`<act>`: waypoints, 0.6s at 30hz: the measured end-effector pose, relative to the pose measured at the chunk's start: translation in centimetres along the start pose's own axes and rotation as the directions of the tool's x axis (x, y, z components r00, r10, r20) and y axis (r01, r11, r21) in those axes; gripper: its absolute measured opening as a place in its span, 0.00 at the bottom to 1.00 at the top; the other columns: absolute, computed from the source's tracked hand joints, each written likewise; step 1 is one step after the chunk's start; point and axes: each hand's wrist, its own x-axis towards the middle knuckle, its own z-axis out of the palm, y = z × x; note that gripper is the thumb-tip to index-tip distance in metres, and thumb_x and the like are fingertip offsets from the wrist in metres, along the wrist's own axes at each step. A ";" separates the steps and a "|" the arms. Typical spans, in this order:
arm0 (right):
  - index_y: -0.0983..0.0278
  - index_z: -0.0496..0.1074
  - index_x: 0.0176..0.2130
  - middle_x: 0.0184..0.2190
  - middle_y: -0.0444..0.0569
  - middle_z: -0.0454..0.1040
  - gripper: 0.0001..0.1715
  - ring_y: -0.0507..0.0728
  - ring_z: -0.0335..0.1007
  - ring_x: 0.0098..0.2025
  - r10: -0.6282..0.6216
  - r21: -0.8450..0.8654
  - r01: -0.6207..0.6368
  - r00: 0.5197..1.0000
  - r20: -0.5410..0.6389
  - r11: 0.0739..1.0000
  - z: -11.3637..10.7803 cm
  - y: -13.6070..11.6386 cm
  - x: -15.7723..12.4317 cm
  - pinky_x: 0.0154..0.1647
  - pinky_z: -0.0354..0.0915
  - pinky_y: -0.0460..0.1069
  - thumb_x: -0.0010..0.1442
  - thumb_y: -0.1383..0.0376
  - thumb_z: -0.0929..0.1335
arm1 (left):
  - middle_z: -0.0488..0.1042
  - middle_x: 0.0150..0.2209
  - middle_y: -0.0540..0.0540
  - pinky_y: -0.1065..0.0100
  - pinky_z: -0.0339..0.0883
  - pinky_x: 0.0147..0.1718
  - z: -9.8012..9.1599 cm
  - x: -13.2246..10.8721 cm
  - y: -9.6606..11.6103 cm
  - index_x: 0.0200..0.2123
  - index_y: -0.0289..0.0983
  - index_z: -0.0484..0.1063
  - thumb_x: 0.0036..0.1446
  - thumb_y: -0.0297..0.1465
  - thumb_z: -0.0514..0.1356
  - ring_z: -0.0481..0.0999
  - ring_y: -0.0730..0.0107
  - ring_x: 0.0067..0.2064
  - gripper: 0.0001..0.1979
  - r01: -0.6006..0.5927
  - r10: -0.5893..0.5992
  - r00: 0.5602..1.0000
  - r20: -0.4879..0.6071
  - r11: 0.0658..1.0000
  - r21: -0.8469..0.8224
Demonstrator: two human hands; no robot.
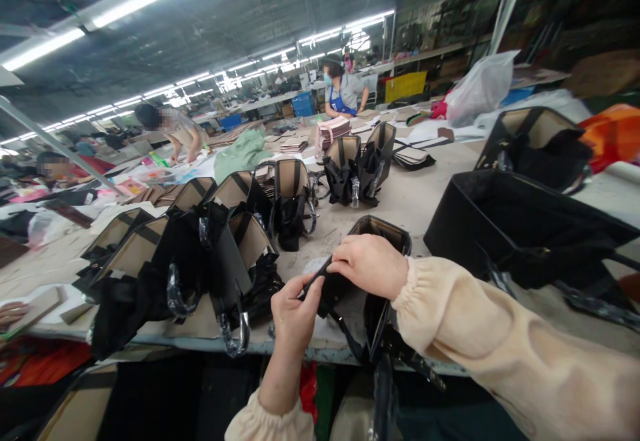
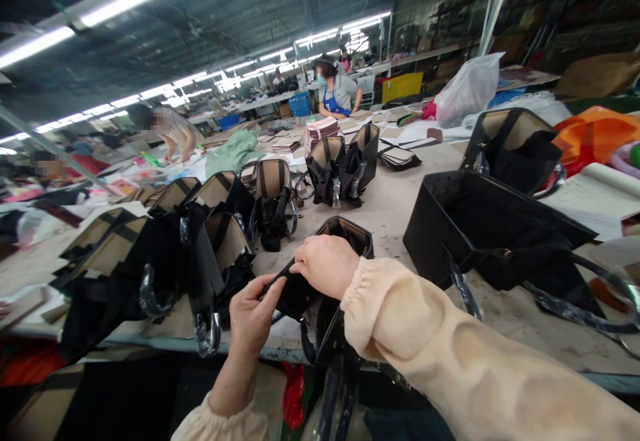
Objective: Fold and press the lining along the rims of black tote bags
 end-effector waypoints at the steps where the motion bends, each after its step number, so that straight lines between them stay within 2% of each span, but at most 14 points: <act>1: 0.59 0.76 0.31 0.31 0.46 0.75 0.16 0.54 0.70 0.36 0.003 -0.003 -0.003 1.000 -0.001 1.000 0.0 0.0 0.0 0.32 0.56 0.47 0.61 0.56 0.63 | 0.79 0.29 0.49 0.74 0.67 0.29 0.0 0.0 0.1 0.33 0.37 0.78 0.52 0.36 0.61 0.76 0.71 0.31 0.10 0.001 -0.001 1.000 -0.002 1.000 0.002; 7: 0.60 0.76 0.31 0.31 0.46 0.75 0.17 0.54 0.70 0.36 0.018 -0.015 -0.018 1.000 -0.008 1.000 0.2 -0.2 0.1 0.31 0.54 0.48 0.61 0.55 0.63 | 0.78 0.29 0.50 0.74 0.67 0.30 0.2 0.0 0.2 0.33 0.37 0.78 0.53 0.35 0.61 0.76 0.71 0.31 0.09 -0.009 0.009 1.000 -0.013 1.000 0.016; 10: 0.60 0.75 0.30 0.31 0.46 0.75 0.16 0.54 0.69 0.35 -0.012 0.006 0.012 1.000 -0.018 1.000 0.2 0.0 -0.1 0.31 0.55 0.48 0.61 0.55 0.63 | 0.79 0.31 0.49 0.73 0.67 0.32 0.2 0.1 -0.2 0.34 0.37 0.77 0.54 0.36 0.60 0.76 0.70 0.33 0.09 -0.004 0.004 1.000 -0.012 1.000 0.015; 13: 0.60 0.73 0.33 0.30 0.44 0.74 0.11 0.53 0.69 0.34 -0.089 0.053 0.091 0.995 -0.042 0.994 0.0 0.2 -0.5 0.32 0.55 0.47 0.59 0.57 0.66 | 0.79 0.32 0.49 0.72 0.68 0.33 0.1 0.2 -0.7 0.36 0.38 0.77 0.54 0.36 0.60 0.77 0.69 0.34 0.10 -0.013 0.013 1.000 -0.011 1.000 0.018; 15: 0.59 0.72 0.38 0.31 0.43 0.74 0.08 0.52 0.68 0.34 -0.165 0.071 0.169 0.985 -0.058 0.983 -0.1 0.4 -0.8 0.32 0.54 0.47 0.58 0.60 0.66 | 0.79 0.33 0.48 0.72 0.69 0.34 0.1 0.2 -0.9 0.37 0.38 0.77 0.54 0.35 0.60 0.77 0.69 0.35 0.10 -0.029 0.029 1.000 -0.003 0.999 0.013; 18: 0.54 0.70 0.47 0.32 0.42 0.73 0.14 0.52 0.67 0.34 -0.289 0.042 0.291 0.956 -0.053 0.956 -0.3 0.4 -1.1 0.30 0.52 0.47 0.60 0.64 0.64 | 0.80 0.33 0.47 0.71 0.69 0.35 0.0 0.1 -0.9 0.37 0.38 0.77 0.54 0.35 0.60 0.77 0.68 0.35 0.10 -0.040 0.040 0.999 -0.004 0.999 0.007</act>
